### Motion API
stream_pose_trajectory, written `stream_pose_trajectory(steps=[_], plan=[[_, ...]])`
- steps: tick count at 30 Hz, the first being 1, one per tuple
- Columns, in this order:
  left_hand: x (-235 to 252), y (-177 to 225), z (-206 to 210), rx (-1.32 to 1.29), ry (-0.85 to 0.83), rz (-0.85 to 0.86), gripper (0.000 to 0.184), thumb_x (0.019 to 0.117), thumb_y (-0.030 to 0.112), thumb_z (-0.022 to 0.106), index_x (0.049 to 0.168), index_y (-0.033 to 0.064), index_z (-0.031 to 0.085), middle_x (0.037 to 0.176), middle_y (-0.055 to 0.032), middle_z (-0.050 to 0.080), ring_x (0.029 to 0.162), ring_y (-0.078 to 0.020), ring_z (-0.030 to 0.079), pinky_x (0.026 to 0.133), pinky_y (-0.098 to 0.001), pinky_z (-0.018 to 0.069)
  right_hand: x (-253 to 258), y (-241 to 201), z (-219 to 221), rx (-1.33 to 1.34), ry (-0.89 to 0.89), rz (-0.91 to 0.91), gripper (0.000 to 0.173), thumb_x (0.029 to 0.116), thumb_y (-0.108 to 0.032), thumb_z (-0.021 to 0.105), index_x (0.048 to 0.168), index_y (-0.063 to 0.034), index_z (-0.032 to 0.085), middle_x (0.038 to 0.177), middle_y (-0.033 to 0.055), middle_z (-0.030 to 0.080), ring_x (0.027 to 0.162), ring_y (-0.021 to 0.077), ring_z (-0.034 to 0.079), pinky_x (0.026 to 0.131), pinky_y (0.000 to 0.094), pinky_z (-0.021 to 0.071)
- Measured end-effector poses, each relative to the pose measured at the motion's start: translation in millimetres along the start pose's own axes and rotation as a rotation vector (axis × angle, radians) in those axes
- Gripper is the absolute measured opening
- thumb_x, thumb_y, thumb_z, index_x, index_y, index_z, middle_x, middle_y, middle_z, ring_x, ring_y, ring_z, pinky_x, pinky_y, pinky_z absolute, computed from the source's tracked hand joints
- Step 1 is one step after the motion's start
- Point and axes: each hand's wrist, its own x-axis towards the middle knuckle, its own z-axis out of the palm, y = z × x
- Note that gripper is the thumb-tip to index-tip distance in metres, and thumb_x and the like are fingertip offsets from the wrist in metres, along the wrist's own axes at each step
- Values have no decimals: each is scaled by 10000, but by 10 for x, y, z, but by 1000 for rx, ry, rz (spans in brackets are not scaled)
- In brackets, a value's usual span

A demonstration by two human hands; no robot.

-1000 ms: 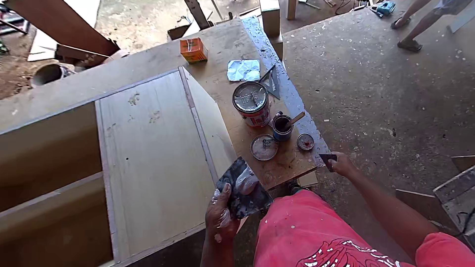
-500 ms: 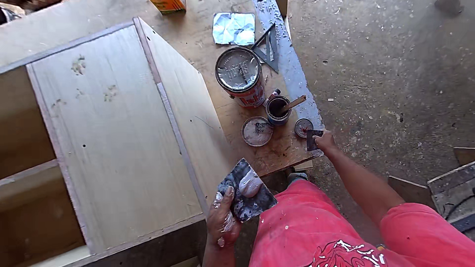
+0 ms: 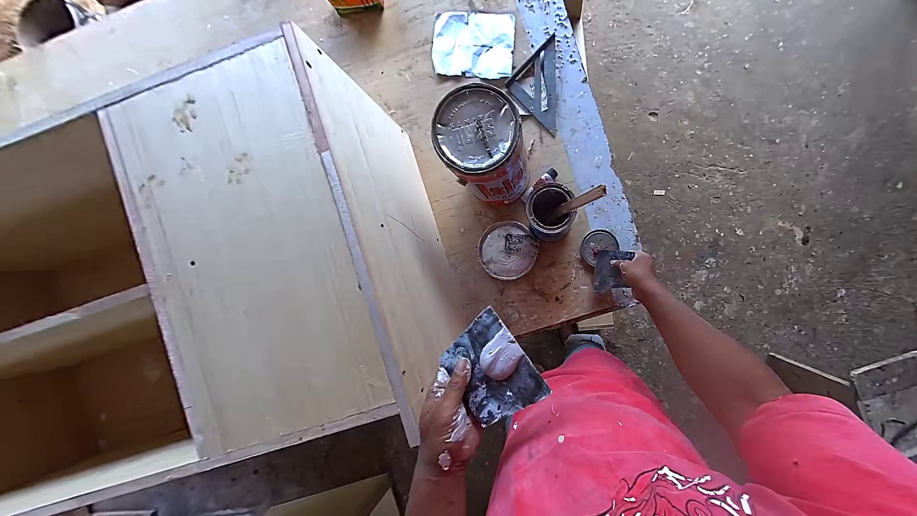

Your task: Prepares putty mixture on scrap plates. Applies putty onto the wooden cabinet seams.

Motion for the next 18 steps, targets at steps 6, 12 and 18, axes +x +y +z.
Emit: stream_pose_trajectory(steps=[6,12,18], plan=[[70,28,19,-11,-12,-23,286,1077,98,405,1319,-17,504,1073,-164,721,967,-240,734,861,-431,627,-165,-77,-158,277,-230,60,400,960,-113,692,1331,-24,573,1128,185,700,942,290,711,804,481,604],[161,119,191,-23,-92,-37,261,1083,94,413,1284,-33,522,1019,-153,722,918,-219,731,835,-398,625,-1439,-952,-627,-48,-466,-781,157,925,-84,670,1074,-66,716,978,22,744,881,102,716,830,321,616],[184,269,318,-61,-203,32,235,1078,89,436,1250,-23,552,1005,-138,721,919,-203,725,857,-383,611,-2470,-1596,-612,-604,-208,-1696,253,985,-170,578,1124,-212,785,1260,48,707,1253,252,613,991,487,534]])
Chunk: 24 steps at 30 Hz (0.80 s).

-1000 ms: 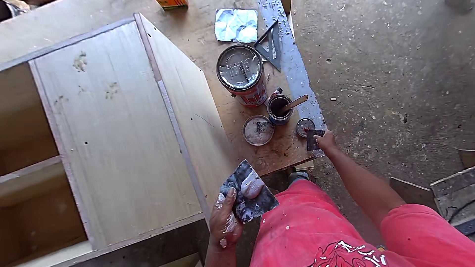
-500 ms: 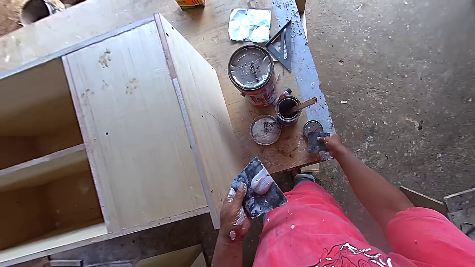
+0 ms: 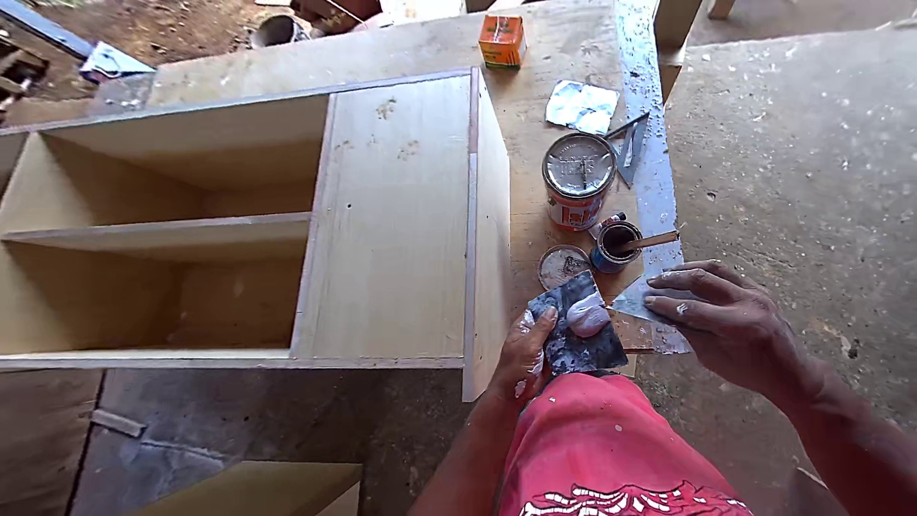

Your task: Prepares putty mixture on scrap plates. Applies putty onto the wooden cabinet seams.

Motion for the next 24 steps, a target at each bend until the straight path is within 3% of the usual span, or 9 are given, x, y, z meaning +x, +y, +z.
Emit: stream_pose_trajectory(steps=[2,7,12,17,20,24], plan=[[-16,51,-10,-1,-24,26,237,1078,93,441,1245,-27,560,1007,-141,718,919,-203,723,858,-384,609,133,-118,-5,-172,-2,-103,255,965,-154,594,1111,-225,791,1294,78,697,1306,321,581,1028,548,496],[-99,211,-74,11,-39,60,241,1079,107,451,1258,-13,559,999,-127,714,910,-189,718,847,-369,607,332,-328,10,-340,-81,-230,277,944,-95,596,1103,-222,783,1349,84,663,1375,354,513,1175,631,325],[-119,321,-194,40,-61,118,250,1078,115,459,1265,-17,559,1024,-128,705,932,-189,709,875,-381,598,488,-601,-114,-362,-5,-266,281,952,-90,582,1105,-217,780,1330,89,675,1370,369,511,1174,639,310],[-145,408,-252,65,-88,152,240,1074,113,475,1256,-10,571,1022,-119,710,935,-185,708,882,-381,595,598,-796,119,-440,-143,-338,249,980,-110,575,1117,-209,759,1389,79,646,1418,353,478,1193,683,247],[-174,485,-289,71,-92,157,248,1073,109,477,1271,-14,562,1029,-117,709,937,-178,710,885,-371,597,673,-938,-42,-459,-75,-356,264,996,-113,558,1153,-210,747,1371,78,654,1401,344,493,1190,664,262],[-191,537,-318,60,-108,165,243,1072,105,478,1271,-8,561,1024,-110,708,931,-169,709,880,-358,597,818,-906,-33,-517,-90,-333,255,938,-85,601,1063,-210,785,1360,85,658,1406,368,476,1200,686,210]])
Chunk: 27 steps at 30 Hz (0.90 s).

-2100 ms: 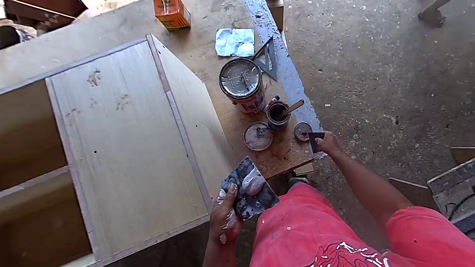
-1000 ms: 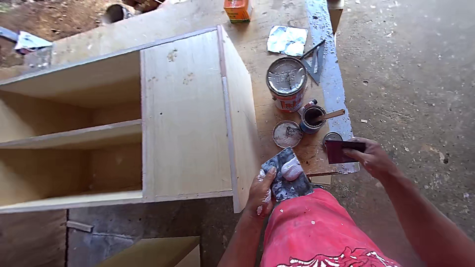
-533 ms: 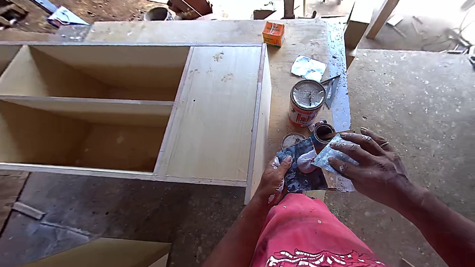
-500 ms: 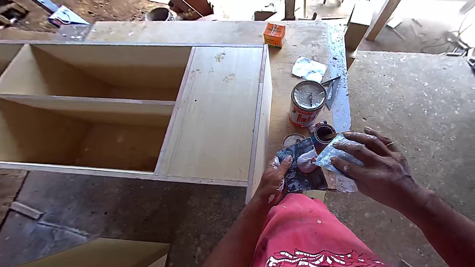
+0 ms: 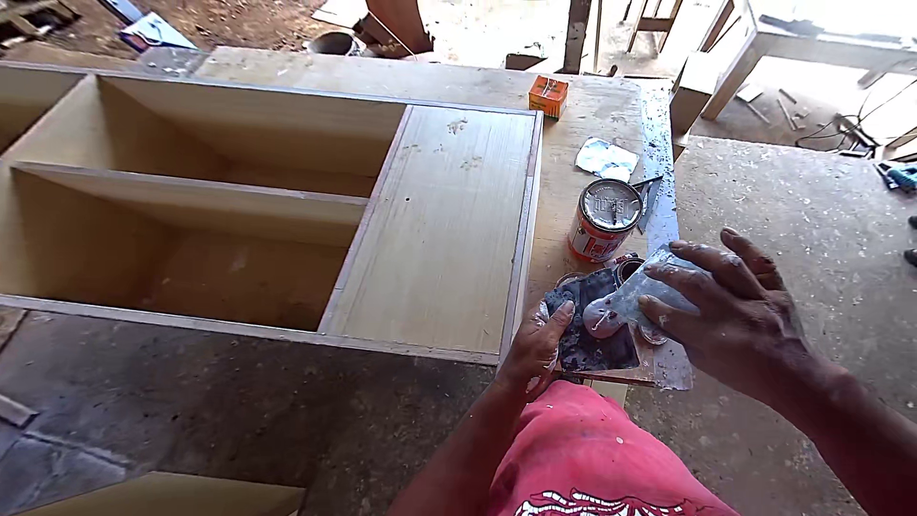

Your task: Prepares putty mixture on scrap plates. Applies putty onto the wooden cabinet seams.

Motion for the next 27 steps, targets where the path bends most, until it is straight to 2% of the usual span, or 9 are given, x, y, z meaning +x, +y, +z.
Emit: stream_pose_trajectory(steps=[3,8,12,13,15,18,24,27], plan=[[-12,23,-5,10,-22,1,249,1074,109,477,1276,-9,564,1030,-110,710,937,-171,709,887,-358,595,4,0,29,29,-70,-1,257,935,-63,602,1054,-194,789,1371,86,656,1413,363,481,1200,708,212],[-13,34,17,-20,-27,4,250,1076,107,470,1278,-9,561,1031,-113,711,942,-175,711,889,-361,596,-80,-34,-394,76,140,71,256,975,-116,573,1107,-194,778,1337,109,668,1390,379,488,1193,660,258],[7,-9,67,-71,-2,34,284,1073,115,484,1314,-30,529,1074,-138,699,983,-196,703,917,-386,588,-230,-115,-381,226,276,133,267,999,-163,573,1194,-246,735,1300,82,690,1324,332,565,1137,603,399],[9,-18,89,-87,12,35,287,1072,115,485,1314,-33,527,1075,-141,698,983,-199,703,915,-387,588,-264,-133,-355,245,299,131,274,1004,-174,570,1217,-260,720,1297,72,691,1313,320,574,1130,595,410],[3,-3,151,-132,43,11,280,1074,113,479,1310,-29,528,1064,-142,701,966,-201,708,899,-386,594,-320,-120,-283,246,330,118,283,1007,-178,570,1237,-273,704,1310,52,681,1319,298,567,1143,582,399],[-20,19,228,-202,53,-28,262,1082,117,455,1291,-19,535,1025,-144,706,925,-204,715,858,-388,604,-416,9,-181,228,322,92,295,995,-137,579,1227,-256,717,1342,63,667,1361,314,536,1173,610,358],[-40,-30,333,-171,43,4,255,1080,109,454,1277,-20,551,1028,-157,703,931,-216,713,865,-400,600,-522,-66,-70,-18,149,37,260,1021,-159,557,1226,-226,702,1341,72,658,1381,318,499,1210,624,227],[-35,-79,338,-165,41,14,272,1079,115,460,1298,-23,546,1049,-166,700,950,-223,709,883,-414,596,-570,-85,-111,-13,133,27,256,1013,-143,561,1218,-214,696,1346,72,659,1381,312,509,1208,639,231]])
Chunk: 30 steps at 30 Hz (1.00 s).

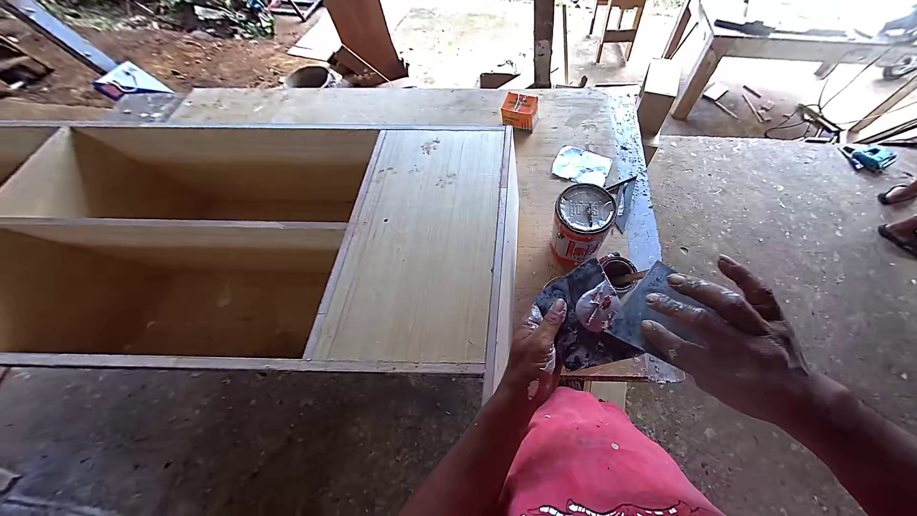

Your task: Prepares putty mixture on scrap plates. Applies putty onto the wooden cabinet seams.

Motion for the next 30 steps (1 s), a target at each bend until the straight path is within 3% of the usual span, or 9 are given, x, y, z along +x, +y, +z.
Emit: stream_pose_trajectory(steps=[3,5,8,10,12,14,19,25,30], plan=[[-17,6,22,-32,29,-9,258,1079,112,460,1286,-18,544,1032,-159,704,935,-222,715,870,-410,602,-30,92,-238,155,137,119,251,1015,-188,576,1218,-257,709,1349,64,657,1383,324,506,1190,628,299],[-28,-18,22,-60,27,-20,273,1082,113,449,1310,-14,531,1051,-165,701,950,-231,714,878,-418,600,-60,173,-268,384,236,248,216,1013,-192,598,1162,-232,749,1318,38,676,1345,274,552,1158,528,417],[-37,-74,34,-93,24,-30,286,1089,113,419,1322,-16,520,1058,-172,702,948,-239,717,869,-420,605,-207,286,-55,915,359,533,169,984,-226,679,1125,-222,773,1173,-37,725,1087,130,693,924,322,608],[-65,-108,25,-65,39,-29,285,1093,120,394,1317,-7,517,1030,-150,709,923,-216,720,847,-400,613,-441,363,206,1225,437,794,154,929,-240,738,1077,-258,775,1061,-66,748,958,89,709,860,316,614],[-112,-180,-55,-14,64,-9,270,1089,130,396,1273,0,545,994,-131,718,888,-201,723,811,-394,622,-823,439,533,1358,520,1116,167,894,-133,733,1052,-185,726,997,-8,739,896,122,710,816,361,622],[-131,-248,-178,13,72,17,273,1089,133,390,1268,0,548,1015,-136,718,909,-216,725,822,-418,624,-1316,558,914,1287,489,1414,203,922,-40,673,1122,-77,668,1021,76,732,903,182,717,805,413,625],[-226,-341,-375,84,223,-1,291,1102,132,364,1306,-3,520,1074,-146,714,966,-222,725,843,-416,626,-2268,709,1824,887,-77,1973,293,923,-75,731,1189,25,658,1096,222,704,966,304,712,872,506,591],[-247,-487,-333,95,295,-63,293,1103,144,368,1311,5,522,1097,-160,712,999,-242,724,871,-441,621,-2670,885,2502,899,-217,2085,342,914,-86,732,1229,12,643,1146,243,685,1015,359,689,887,571,561],[-232,-535,-212,89,275,-82,271,1096,129,364,1268,13,538,1068,-143,722,977,-227,731,860,-419,627,-2674,1011,2635,854,-341,2086,347,908,-93,734,1225,20,651,1160,272,675,1051,407,679,913,623,542]])
